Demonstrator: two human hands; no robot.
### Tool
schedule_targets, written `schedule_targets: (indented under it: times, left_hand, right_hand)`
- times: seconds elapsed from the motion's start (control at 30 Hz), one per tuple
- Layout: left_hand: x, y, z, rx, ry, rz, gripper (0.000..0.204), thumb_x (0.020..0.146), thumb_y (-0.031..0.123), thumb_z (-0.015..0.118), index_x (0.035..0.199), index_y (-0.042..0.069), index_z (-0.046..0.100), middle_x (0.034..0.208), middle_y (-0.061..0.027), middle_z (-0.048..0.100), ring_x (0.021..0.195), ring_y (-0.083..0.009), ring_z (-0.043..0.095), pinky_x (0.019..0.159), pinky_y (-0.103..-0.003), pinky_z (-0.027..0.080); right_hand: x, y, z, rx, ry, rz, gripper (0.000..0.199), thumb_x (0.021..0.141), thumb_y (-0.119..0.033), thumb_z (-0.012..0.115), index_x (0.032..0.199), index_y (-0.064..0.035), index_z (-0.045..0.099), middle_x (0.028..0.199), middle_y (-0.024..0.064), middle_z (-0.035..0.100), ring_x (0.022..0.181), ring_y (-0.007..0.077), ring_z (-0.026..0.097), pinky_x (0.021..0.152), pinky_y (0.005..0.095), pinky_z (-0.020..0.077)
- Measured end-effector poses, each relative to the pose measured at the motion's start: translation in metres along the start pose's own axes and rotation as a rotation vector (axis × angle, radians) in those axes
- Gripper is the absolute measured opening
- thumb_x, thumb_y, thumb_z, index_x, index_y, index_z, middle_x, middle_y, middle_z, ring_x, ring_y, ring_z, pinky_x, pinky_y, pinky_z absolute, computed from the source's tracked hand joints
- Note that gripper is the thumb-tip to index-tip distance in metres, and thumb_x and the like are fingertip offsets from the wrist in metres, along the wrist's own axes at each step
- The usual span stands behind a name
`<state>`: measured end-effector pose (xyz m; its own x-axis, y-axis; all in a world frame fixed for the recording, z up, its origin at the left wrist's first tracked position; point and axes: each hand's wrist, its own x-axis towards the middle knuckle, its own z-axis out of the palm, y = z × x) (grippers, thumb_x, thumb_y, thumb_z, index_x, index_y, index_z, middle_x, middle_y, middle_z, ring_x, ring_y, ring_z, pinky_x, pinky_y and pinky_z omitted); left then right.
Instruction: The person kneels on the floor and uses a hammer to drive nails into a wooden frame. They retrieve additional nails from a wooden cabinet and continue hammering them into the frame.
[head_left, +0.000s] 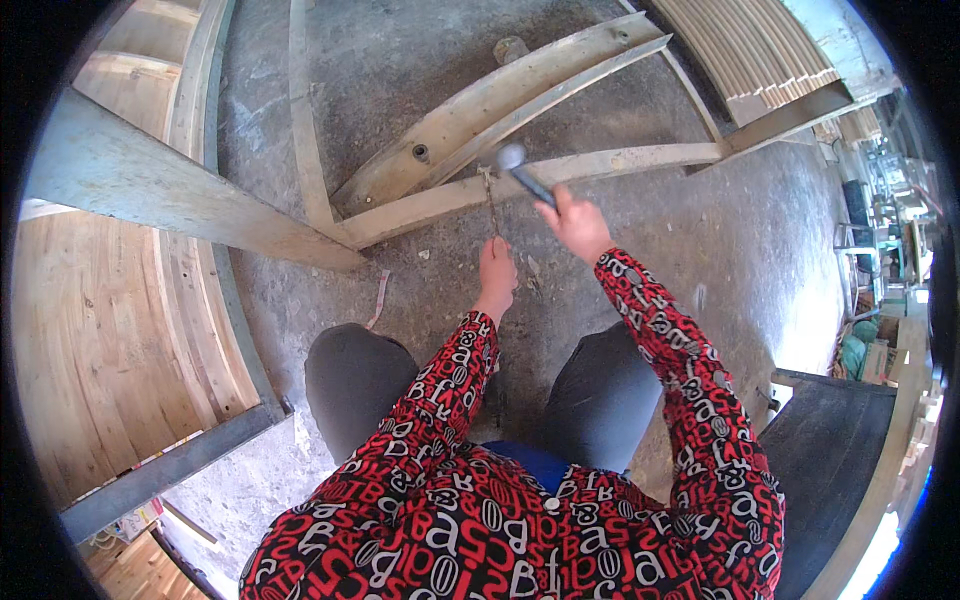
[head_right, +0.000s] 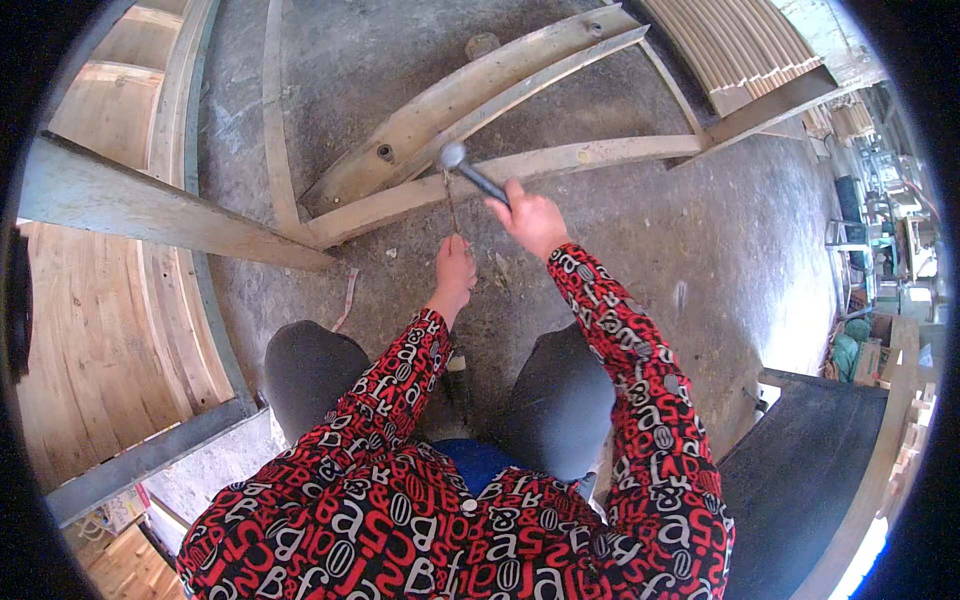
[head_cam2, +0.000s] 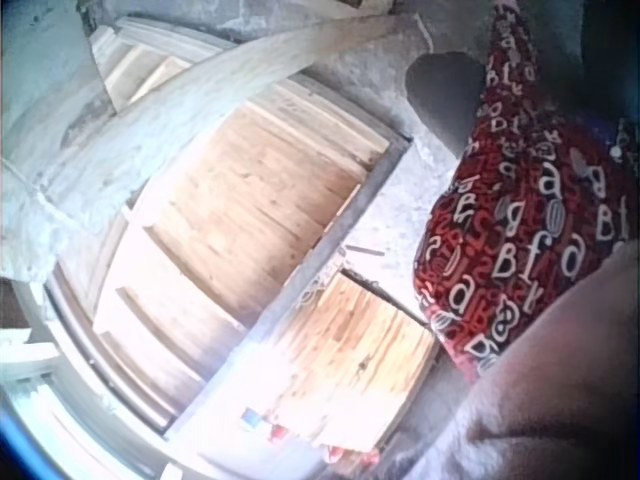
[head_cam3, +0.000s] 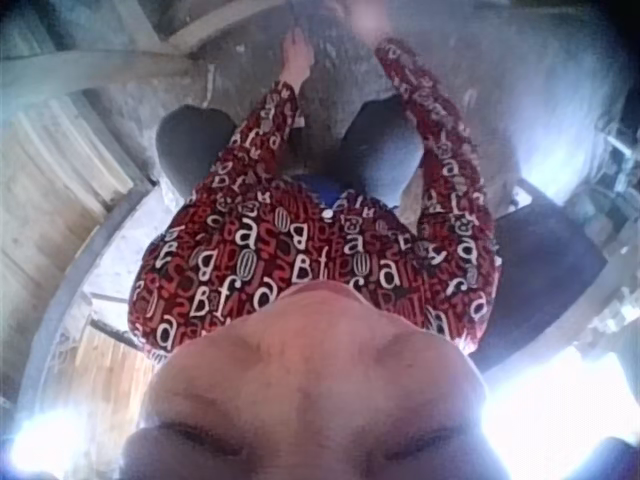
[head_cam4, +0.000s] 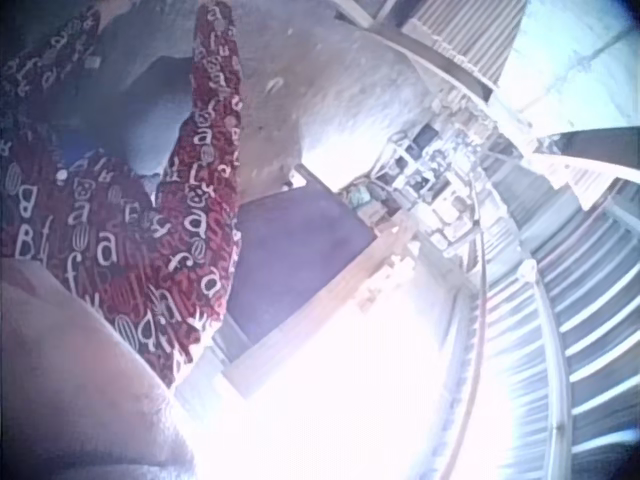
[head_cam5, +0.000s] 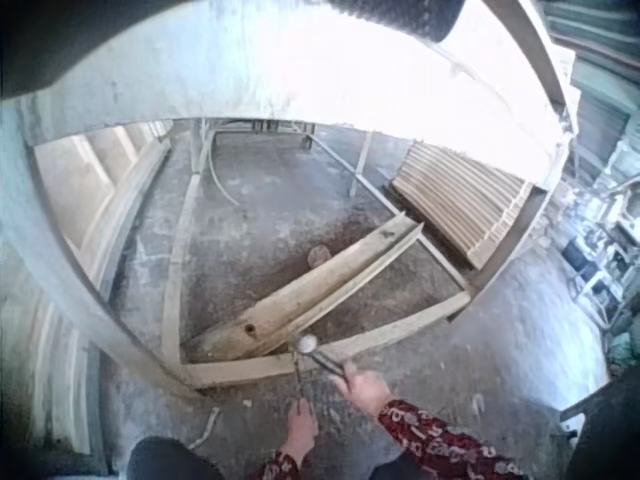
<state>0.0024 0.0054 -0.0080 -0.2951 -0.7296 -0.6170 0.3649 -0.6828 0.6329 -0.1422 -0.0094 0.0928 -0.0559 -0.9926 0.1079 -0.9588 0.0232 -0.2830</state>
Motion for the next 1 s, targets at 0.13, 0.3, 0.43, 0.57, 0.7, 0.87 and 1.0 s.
schedule_targets:
  times: [0.13,0.3,0.43,0.57,0.7,0.87,1.0]
  left_hand:
    - [-0.006,0.002,0.015,-0.026,-0.027,-0.011,0.021,0.094,0.035,0.041,0.084,0.016,0.043,0.055,0.0051,0.033,0.04,-0.0069,0.028,0.034,-0.024,0.019]
    - [-0.002,0.008,-0.013,-0.205,-0.082,-0.059,0.021,0.094,0.035,0.04,0.084,0.016,0.042,0.056,0.0045,0.034,0.037,-0.0069,0.027,0.032,-0.024,0.019]
    - [-0.004,0.009,0.003,-0.172,-0.158,-0.126,0.023,0.095,0.035,0.04,0.083,0.016,0.042,0.055,0.0047,0.033,0.037,-0.0066,0.027,0.032,-0.024,0.019]
    - [0.002,0.02,-0.003,-0.146,-0.131,-0.061,0.024,0.095,0.035,0.04,0.081,0.016,0.042,0.055,0.005,0.034,0.037,-0.0068,0.028,0.031,-0.024,0.02]
    - [0.002,0.007,-0.014,0.006,0.017,0.013,0.025,0.094,0.037,0.042,0.083,0.015,0.042,0.053,0.0049,0.033,0.037,-0.0075,0.028,0.032,-0.025,0.019]
    - [0.008,-0.018,0.009,0.162,0.116,0.062,0.024,0.095,0.036,0.041,0.089,0.013,0.046,0.054,0.0037,0.036,0.039,-0.0087,0.032,0.033,-0.025,0.023]
    - [0.024,-0.009,-0.014,0.434,0.246,0.355,0.028,0.094,0.031,0.043,0.096,0.005,0.051,0.078,-0.0105,0.053,0.065,-0.0252,0.05,0.06,-0.036,0.039]
  right_hand:
    - [-0.001,0.023,-0.008,-0.134,-0.068,0.196,0.04,0.089,-0.043,0.048,0.089,-0.0031,0.048,0.064,0.023,0.06,0.062,0.0442,0.059,0.055,0.0509,0.048]
    - [0.005,-0.007,-0.012,0.121,0.052,0.019,0.035,0.089,-0.04,0.05,0.088,-0.0046,0.047,0.062,0.0227,0.057,0.061,0.0426,0.058,0.051,0.0509,0.0445]
    - [-0.002,0.012,-0.002,-0.014,0.016,0.031,0.04,0.089,-0.044,0.049,0.088,-0.0039,0.048,0.063,0.0233,0.058,0.061,0.0439,0.058,0.054,0.0521,0.046]
    - [0.023,0.003,-0.018,-0.009,0.002,0.133,0.039,0.09,-0.042,0.048,0.087,-0.0033,0.049,0.064,0.0243,0.058,0.064,0.0451,0.058,0.055,0.0512,0.0459]
    - [0.015,-0.012,-0.009,0.28,0.105,0.082,0.039,0.089,-0.044,0.047,0.091,-0.0045,0.049,0.067,0.026,0.058,0.067,0.0449,0.059,0.055,0.0512,0.0453]
    - [-0.001,0.017,0.001,-0.011,-0.086,0.192,0.041,0.089,-0.044,0.047,0.092,-0.004,0.049,0.067,0.0246,0.06,0.068,0.0463,0.058,0.06,0.0514,0.0478]
    - [0.026,-0.017,-0.018,0.157,0.095,0.139,0.039,0.09,-0.043,0.047,0.089,-0.0043,0.048,0.065,0.0239,0.059,0.065,0.0448,0.058,0.058,0.0517,0.0461]
